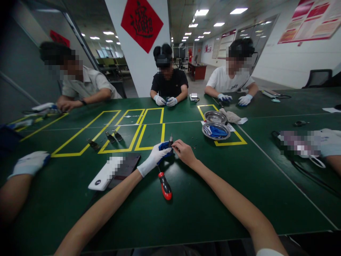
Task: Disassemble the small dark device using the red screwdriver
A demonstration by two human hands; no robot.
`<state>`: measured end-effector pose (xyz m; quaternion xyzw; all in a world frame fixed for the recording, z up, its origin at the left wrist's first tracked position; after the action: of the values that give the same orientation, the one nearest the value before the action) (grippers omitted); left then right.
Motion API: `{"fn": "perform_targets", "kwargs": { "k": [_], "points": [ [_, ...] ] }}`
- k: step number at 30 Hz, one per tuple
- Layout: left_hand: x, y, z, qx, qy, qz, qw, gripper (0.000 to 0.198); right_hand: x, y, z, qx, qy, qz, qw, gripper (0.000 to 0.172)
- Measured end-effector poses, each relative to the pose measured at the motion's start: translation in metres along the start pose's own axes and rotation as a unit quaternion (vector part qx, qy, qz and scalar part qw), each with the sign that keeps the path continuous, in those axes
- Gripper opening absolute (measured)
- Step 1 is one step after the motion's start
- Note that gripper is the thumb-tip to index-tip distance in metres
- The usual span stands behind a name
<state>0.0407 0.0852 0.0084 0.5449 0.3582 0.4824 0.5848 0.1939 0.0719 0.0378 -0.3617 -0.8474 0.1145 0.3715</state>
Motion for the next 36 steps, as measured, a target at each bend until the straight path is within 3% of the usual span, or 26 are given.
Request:
{"fn": "perform_targets", "kwargs": {
  "k": [4,9,12,15,21,27,31,36],
  "points": [
    [0.003,0.002,-0.004,0.000,0.007,0.021,1.000,0.047,-0.003,-0.001,0.003,0.040,0.014,0.016,0.999,0.017],
    [0.002,-0.001,-0.002,-0.033,0.016,0.016,0.999,0.050,0.004,0.006,-0.002,0.098,-0.014,0.028,0.995,0.019],
    [-0.001,-0.004,0.002,-0.063,-0.001,-0.018,0.998,0.051,0.010,0.029,-0.019,0.084,0.032,0.091,0.992,0.021],
    [-0.002,-0.007,0.003,-0.069,0.005,-0.043,0.997,0.049,0.008,0.065,-0.042,-0.014,0.092,0.186,0.978,0.024],
    [-0.003,-0.009,0.011,-0.106,-0.003,-0.056,0.993,0.046,-0.005,0.109,-0.049,-0.173,-0.027,0.269,0.947,0.028],
    [-0.008,-0.004,0.023,-0.113,-0.046,-0.092,0.988,0.048,-0.002,0.117,-0.039,-0.224,-0.066,0.255,0.938,0.028],
    [-0.009,-0.003,0.021,-0.076,-0.039,-0.082,0.993,0.050,0.007,0.122,-0.040,-0.234,-0.108,0.238,0.936,0.023],
    [-0.009,-0.008,0.021,-0.127,-0.032,-0.088,0.988,0.052,0.017,0.119,-0.041,-0.249,-0.150,0.213,0.933,0.017]
  ]
}}
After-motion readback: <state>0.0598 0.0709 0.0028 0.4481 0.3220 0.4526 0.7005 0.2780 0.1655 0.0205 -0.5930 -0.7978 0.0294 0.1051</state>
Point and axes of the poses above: each hand's wrist, its own x-axis towards the middle knuckle, its own z-axis out of the palm, y = z × x, the point moved 4 cm from there along x, towards the middle knuckle, and after that the axes turned 5 degrees about -y, right-handed, at the moved point
